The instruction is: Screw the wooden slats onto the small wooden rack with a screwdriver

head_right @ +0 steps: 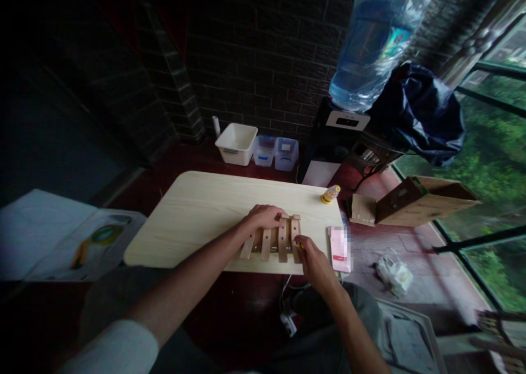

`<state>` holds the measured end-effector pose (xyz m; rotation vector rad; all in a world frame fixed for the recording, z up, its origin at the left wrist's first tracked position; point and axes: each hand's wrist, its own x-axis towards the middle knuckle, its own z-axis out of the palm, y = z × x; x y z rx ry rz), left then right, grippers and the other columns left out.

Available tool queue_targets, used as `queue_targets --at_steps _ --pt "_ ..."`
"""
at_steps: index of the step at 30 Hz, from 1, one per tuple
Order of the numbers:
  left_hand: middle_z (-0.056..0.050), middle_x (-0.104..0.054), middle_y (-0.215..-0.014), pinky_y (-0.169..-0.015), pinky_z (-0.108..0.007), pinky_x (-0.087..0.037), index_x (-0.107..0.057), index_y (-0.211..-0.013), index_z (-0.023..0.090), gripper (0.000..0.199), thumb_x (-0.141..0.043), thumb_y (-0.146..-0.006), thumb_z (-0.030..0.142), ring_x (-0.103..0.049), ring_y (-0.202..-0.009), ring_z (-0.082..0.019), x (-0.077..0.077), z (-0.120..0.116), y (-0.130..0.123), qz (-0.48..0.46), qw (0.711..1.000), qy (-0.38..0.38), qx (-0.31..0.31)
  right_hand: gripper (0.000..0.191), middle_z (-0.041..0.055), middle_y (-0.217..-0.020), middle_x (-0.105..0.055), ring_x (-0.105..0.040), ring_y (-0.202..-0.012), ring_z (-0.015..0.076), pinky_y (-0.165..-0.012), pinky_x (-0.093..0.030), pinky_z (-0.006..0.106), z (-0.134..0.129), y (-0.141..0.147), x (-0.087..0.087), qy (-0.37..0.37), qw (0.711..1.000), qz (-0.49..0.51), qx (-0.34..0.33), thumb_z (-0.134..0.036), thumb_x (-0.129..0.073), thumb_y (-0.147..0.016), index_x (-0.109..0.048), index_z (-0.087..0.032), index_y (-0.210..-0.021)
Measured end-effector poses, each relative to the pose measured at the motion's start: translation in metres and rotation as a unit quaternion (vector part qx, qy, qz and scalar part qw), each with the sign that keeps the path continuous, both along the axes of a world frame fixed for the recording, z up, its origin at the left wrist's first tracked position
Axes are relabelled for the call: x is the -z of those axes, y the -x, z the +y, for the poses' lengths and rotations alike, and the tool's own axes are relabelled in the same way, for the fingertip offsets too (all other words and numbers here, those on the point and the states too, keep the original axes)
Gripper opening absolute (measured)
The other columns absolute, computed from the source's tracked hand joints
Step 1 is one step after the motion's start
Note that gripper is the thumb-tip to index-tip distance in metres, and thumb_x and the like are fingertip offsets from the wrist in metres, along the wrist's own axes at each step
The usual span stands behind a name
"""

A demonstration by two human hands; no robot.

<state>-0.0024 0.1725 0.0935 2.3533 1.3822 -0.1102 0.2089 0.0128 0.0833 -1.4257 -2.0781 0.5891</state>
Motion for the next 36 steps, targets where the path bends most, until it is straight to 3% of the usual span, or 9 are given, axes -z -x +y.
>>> queue_targets --at_steps 8,16,23,30,36 --pt "0.003 -0.071 -0.123 -0.093 -0.036 -0.051 -0.064 -0.116 0.045 0.043 -0.061 -0.077 0.063 -0.066 -0.111 -0.025 -0.005 -0.002 0.001 0.001 1.0 0.005 0.002 0.027 0.0112 -0.12 -0.066 -0.068 -0.106 0.0228 -0.089 -0.054 0.037 0.011 -0.001 -0.002 0.002 0.999 0.012 0.036 -0.027 -0.04 -0.101 -0.045 -0.024 -0.127" --pt "0.003 -0.072 -0.12 -0.093 -0.036 -0.05 -0.065 -0.114 0.043 0.04 -0.06 -0.078 0.061 -0.066 -0.11 -0.024 -0.005 -0.004 0.0 0.001 1.0 0.001 0.013 0.021 0.0074 -0.107 -0.07 -0.071 -0.094 0.0224 -0.077 -0.052 0.031 0.028 0.004 -0.018 0.025 0.999 -0.043 0.008 -0.024 -0.045 -0.097 -0.048 -0.026 -0.118" --pt "0.002 -0.072 -0.119 -0.093 -0.035 -0.05 -0.067 -0.111 0.042 0.038 -0.062 -0.078 0.061 -0.067 -0.109 -0.024 -0.012 -0.01 0.002 -0.008 1.0 0.0 -0.001 0.023 0.0076 -0.097 -0.072 -0.073 -0.088 0.0239 -0.073 -0.055 0.033 0.023 0.009 -0.007 0.001 0.997 -0.013 0.081 -0.031 -0.051 -0.095 -0.049 -0.025 -0.117" --pt "0.001 -0.073 -0.118 -0.094 -0.035 -0.05 -0.067 -0.113 0.042 0.04 -0.061 -0.078 0.06 -0.068 -0.109 -0.024 -0.016 -0.013 0.003 -0.005 1.0 -0.002 -0.007 0.029 0.0112 -0.104 -0.073 -0.074 -0.092 0.0235 -0.076 -0.057 0.034 0.022 0.009 -0.02 -0.034 0.989 0.05 0.133 -0.039 -0.049 -0.097 -0.046 -0.022 -0.119" --pt "0.002 -0.074 -0.113 -0.091 -0.035 -0.052 -0.069 -0.104 0.041 0.032 -0.061 -0.079 0.058 -0.069 -0.105 -0.023 -0.017 -0.013 0.004 -0.005 1.0 0.0 -0.004 0.028 0.0118 -0.106 -0.072 -0.073 -0.094 0.0238 -0.077 -0.056 0.036 0.041 0.007 -0.018 -0.027 0.994 0.022 0.1 -0.032 -0.045 -0.098 -0.044 -0.021 -0.123"
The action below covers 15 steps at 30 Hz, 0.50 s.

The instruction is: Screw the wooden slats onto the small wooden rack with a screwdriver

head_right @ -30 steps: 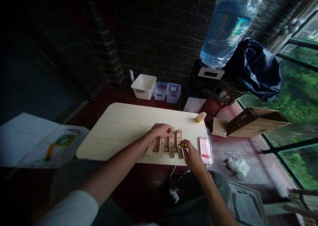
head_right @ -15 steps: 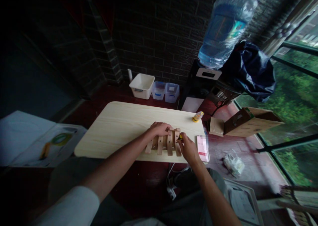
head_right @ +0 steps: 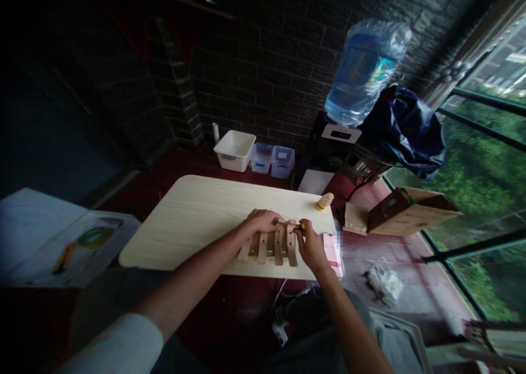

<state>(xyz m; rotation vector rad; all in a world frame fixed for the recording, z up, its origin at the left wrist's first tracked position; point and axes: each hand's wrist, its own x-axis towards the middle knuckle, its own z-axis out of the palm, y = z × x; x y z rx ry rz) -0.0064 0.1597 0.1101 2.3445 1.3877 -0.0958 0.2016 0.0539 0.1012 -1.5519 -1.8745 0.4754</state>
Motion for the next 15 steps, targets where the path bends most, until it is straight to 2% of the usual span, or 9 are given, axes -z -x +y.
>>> queue_targets --at_steps 5,12,15 --pt "0.003 -0.074 -0.113 -0.091 -0.034 -0.052 -0.068 -0.106 0.043 0.034 -0.062 -0.077 0.059 -0.069 -0.106 -0.023 0.002 0.002 0.001 -0.001 1.0 0.006 -0.016 0.027 0.0109 -0.107 -0.072 -0.073 -0.094 0.0234 -0.079 -0.055 0.036 0.006 -0.004 0.01 0.01 1.0 -0.013 -0.025 -0.028 -0.043 -0.098 -0.043 -0.022 -0.124" --pt "0.001 -0.073 -0.116 -0.089 -0.037 -0.053 -0.067 -0.109 0.043 0.036 -0.06 -0.078 0.06 -0.069 -0.106 -0.025 0.01 0.008 -0.002 -0.002 1.0 0.012 -0.008 0.025 0.008 -0.108 -0.07 -0.071 -0.091 0.0223 -0.078 -0.053 0.034 0.012 -0.009 -0.005 0.034 0.994 -0.028 -0.099 -0.023 -0.04 -0.097 -0.045 -0.025 -0.121" --pt "0.002 -0.073 -0.116 -0.09 -0.036 -0.052 -0.066 -0.111 0.045 0.037 -0.059 -0.079 0.061 -0.068 -0.107 -0.024 0.012 0.009 -0.003 -0.003 1.0 0.006 -0.012 0.024 0.0083 -0.108 -0.07 -0.071 -0.088 0.0222 -0.076 -0.052 0.034 0.015 -0.008 -0.007 0.037 0.993 -0.04 -0.109 -0.023 -0.04 -0.097 -0.045 -0.025 -0.121"
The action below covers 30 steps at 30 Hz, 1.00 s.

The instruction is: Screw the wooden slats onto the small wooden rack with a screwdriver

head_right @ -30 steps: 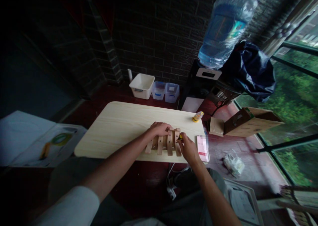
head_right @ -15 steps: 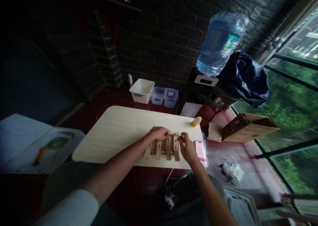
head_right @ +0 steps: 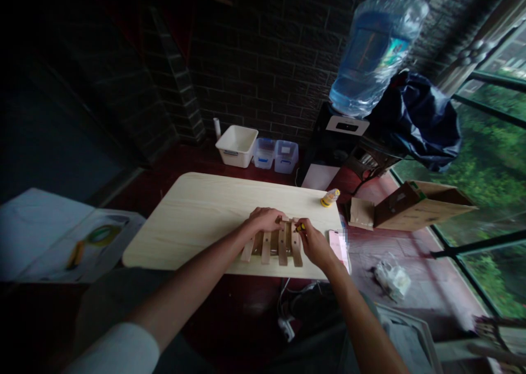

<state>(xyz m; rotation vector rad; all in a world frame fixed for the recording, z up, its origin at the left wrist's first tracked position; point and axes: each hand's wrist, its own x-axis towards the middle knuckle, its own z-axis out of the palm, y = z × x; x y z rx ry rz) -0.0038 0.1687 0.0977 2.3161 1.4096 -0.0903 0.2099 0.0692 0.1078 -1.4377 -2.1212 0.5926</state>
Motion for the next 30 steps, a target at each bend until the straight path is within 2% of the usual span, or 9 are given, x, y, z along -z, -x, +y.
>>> queue_targets --at_steps 5,11,15,18,21,25,30 --pt "0.002 -0.073 -0.117 -0.092 -0.038 -0.052 -0.066 -0.111 0.046 0.037 -0.059 -0.079 0.062 -0.068 -0.108 -0.025 0.001 0.0 0.0 -0.005 1.0 -0.007 0.009 0.021 0.0079 -0.104 -0.07 -0.07 -0.092 0.0232 -0.076 -0.052 0.033 0.006 0.003 0.007 -0.011 1.0 -0.014 0.008 -0.024 -0.043 -0.097 -0.046 -0.024 -0.117" --pt "0.003 -0.073 -0.117 -0.092 -0.036 -0.052 -0.065 -0.113 0.047 0.036 -0.061 -0.079 0.057 -0.068 -0.109 -0.024 -0.005 -0.004 0.0 -0.003 1.0 0.0 -0.007 0.015 0.0067 -0.098 -0.07 -0.07 -0.087 0.0226 -0.073 -0.052 0.031 0.007 0.014 0.013 -0.028 0.997 -0.003 0.068 -0.027 -0.048 -0.095 -0.049 -0.024 -0.11" --pt "0.002 -0.074 -0.115 -0.094 -0.036 -0.051 -0.068 -0.107 0.044 0.031 -0.063 -0.078 0.056 -0.068 -0.109 -0.024 -0.011 -0.009 0.001 -0.006 1.0 -0.003 -0.011 0.016 0.0057 -0.093 -0.071 -0.072 -0.085 0.0231 -0.071 -0.054 0.032 0.0 0.016 0.017 -0.036 0.993 0.025 0.108 -0.031 -0.051 -0.093 -0.05 -0.025 -0.108" --pt "0.001 -0.074 -0.116 -0.095 -0.037 -0.05 -0.069 -0.106 0.043 0.03 -0.062 -0.079 0.056 -0.067 -0.111 -0.025 -0.014 -0.01 0.003 -0.008 1.0 -0.005 -0.005 0.016 0.0059 -0.096 -0.072 -0.072 -0.089 0.0236 -0.076 -0.056 0.035 -0.01 0.015 0.019 -0.039 0.993 0.04 0.105 -0.031 -0.049 -0.095 -0.05 -0.026 -0.11" --pt "0.001 -0.073 -0.118 -0.097 -0.038 -0.05 -0.067 -0.111 0.043 0.034 -0.062 -0.079 0.056 -0.066 -0.112 -0.025 -0.014 -0.01 0.004 -0.007 1.0 -0.006 0.005 0.016 0.0079 -0.103 -0.072 -0.072 -0.095 0.0238 -0.081 -0.056 0.037 -0.021 0.015 0.016 -0.052 0.993 0.034 0.096 -0.031 -0.046 -0.097 -0.051 -0.025 -0.111" --pt "0.0 -0.073 -0.118 -0.094 -0.038 -0.05 -0.068 -0.11 0.042 0.035 -0.062 -0.079 0.057 -0.067 -0.109 -0.025 -0.013 -0.008 0.004 -0.006 1.0 -0.006 0.01 0.019 0.0105 -0.105 -0.071 -0.071 -0.097 0.0243 -0.084 -0.056 0.039 -0.026 0.016 0.003 -0.078 0.989 0.044 0.117 -0.033 -0.046 -0.097 -0.05 -0.023 -0.113" --pt "0.001 -0.073 -0.116 -0.093 -0.037 -0.05 -0.067 -0.108 0.042 0.034 -0.062 -0.079 0.057 -0.067 -0.108 -0.024 -0.009 -0.005 0.004 -0.008 1.0 -0.01 0.016 0.017 0.0098 -0.102 -0.07 -0.072 -0.093 0.0228 -0.084 -0.057 0.039 -0.031 0.008 -0.007 -0.05 0.991 0.077 0.1 -0.035 -0.049 -0.097 -0.049 -0.023 -0.11"
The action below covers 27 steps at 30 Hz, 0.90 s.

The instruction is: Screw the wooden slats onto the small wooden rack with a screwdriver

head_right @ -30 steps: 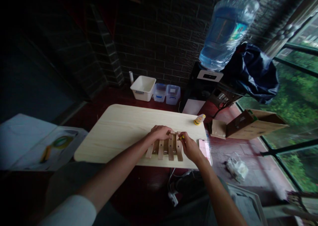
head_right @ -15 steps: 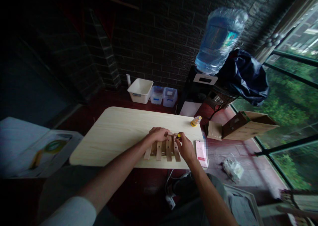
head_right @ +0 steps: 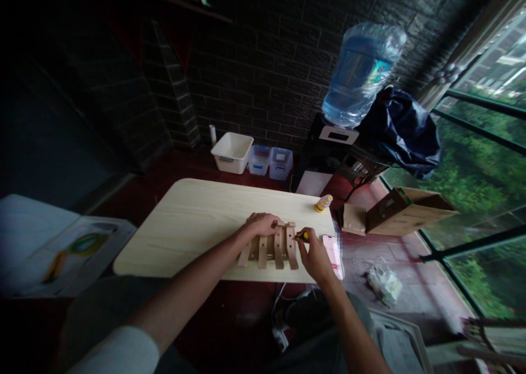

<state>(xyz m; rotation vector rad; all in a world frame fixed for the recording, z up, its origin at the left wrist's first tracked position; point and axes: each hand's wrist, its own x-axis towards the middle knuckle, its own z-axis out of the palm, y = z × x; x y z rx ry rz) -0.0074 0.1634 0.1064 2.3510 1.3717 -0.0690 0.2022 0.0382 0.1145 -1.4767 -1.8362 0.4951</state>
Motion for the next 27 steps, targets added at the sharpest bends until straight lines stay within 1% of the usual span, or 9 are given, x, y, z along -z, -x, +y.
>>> queue_targets --at_steps 6,12,15,17,21,23,27 --pt "0.002 -0.072 -0.12 -0.095 -0.036 -0.05 -0.067 -0.111 0.043 0.038 -0.063 -0.077 0.06 -0.067 -0.11 -0.024 0.003 0.003 -0.002 0.011 1.0 0.007 -0.01 0.016 0.0088 -0.1 -0.07 -0.072 -0.093 0.0218 -0.083 -0.058 0.037 -0.009 -0.006 0.011 0.033 0.999 0.033 -0.005 -0.033 -0.049 -0.096 -0.049 -0.023 -0.109" --pt "0.003 -0.071 -0.123 -0.094 -0.034 -0.05 -0.064 -0.117 0.044 0.043 -0.061 -0.078 0.062 -0.066 -0.112 -0.023 0.007 0.005 -0.003 0.011 1.0 0.008 -0.006 0.015 0.0076 -0.101 -0.07 -0.071 -0.094 0.0216 -0.086 -0.056 0.038 -0.009 -0.007 0.018 0.052 0.998 -0.002 -0.03 -0.03 -0.048 -0.096 -0.048 -0.024 -0.11" --pt "0.003 -0.071 -0.124 -0.094 -0.035 -0.05 -0.063 -0.119 0.045 0.046 -0.062 -0.077 0.063 -0.066 -0.111 -0.024 0.008 0.005 -0.004 0.014 1.0 0.002 -0.013 0.019 0.0086 -0.104 -0.069 -0.07 -0.097 0.0219 -0.087 -0.055 0.038 -0.008 -0.01 0.019 0.055 0.998 -0.006 -0.037 -0.029 -0.047 -0.097 -0.047 -0.024 -0.115" --pt "0.003 -0.07 -0.125 -0.095 -0.035 -0.05 -0.062 -0.121 0.045 0.048 -0.062 -0.077 0.063 -0.066 -0.112 -0.024 0.009 0.005 -0.005 0.014 1.0 -0.002 -0.016 0.021 0.0092 -0.107 -0.069 -0.07 -0.099 0.0219 -0.087 -0.055 0.037 -0.008 -0.011 0.018 0.06 0.997 -0.007 -0.054 -0.028 -0.046 -0.097 -0.046 -0.024 -0.117" --pt "0.004 -0.07 -0.125 -0.096 -0.035 -0.05 -0.063 -0.12 0.045 0.045 -0.061 -0.078 0.063 -0.066 -0.113 -0.024 0.01 0.005 -0.007 0.019 1.0 -0.006 -0.008 0.018 0.0085 -0.106 -0.07 -0.07 -0.097 0.0224 -0.084 -0.054 0.036 -0.007 -0.009 0.014 0.073 0.992 -0.047 -0.092 -0.028 -0.046 -0.097 -0.05 -0.025 -0.114" --pt "0.004 -0.07 -0.126 -0.096 -0.034 -0.049 -0.063 -0.12 0.045 0.045 -0.061 -0.079 0.062 -0.066 -0.113 -0.023 0.011 0.005 -0.007 0.018 1.0 -0.012 -0.006 0.017 0.0076 -0.101 -0.07 -0.071 -0.092 0.0226 -0.08 -0.054 0.034 -0.005 -0.008 0.014 0.076 0.992 -0.055 -0.083 -0.029 -0.047 -0.097 -0.051 -0.025 -0.112" --pt "0.003 -0.069 -0.127 -0.096 -0.035 -0.049 -0.062 -0.122 0.045 0.046 -0.061 -0.079 0.062 -0.065 -0.114 -0.024 0.012 0.005 -0.007 0.015 1.0 -0.018 -0.006 0.017 0.0061 -0.096 -0.072 -0.073 -0.085 0.022 -0.073 -0.053 0.031 -0.001 -0.006 0.016 0.081 0.995 -0.036 -0.043 -0.033 -0.049 -0.096 -0.049 -0.026 -0.111"
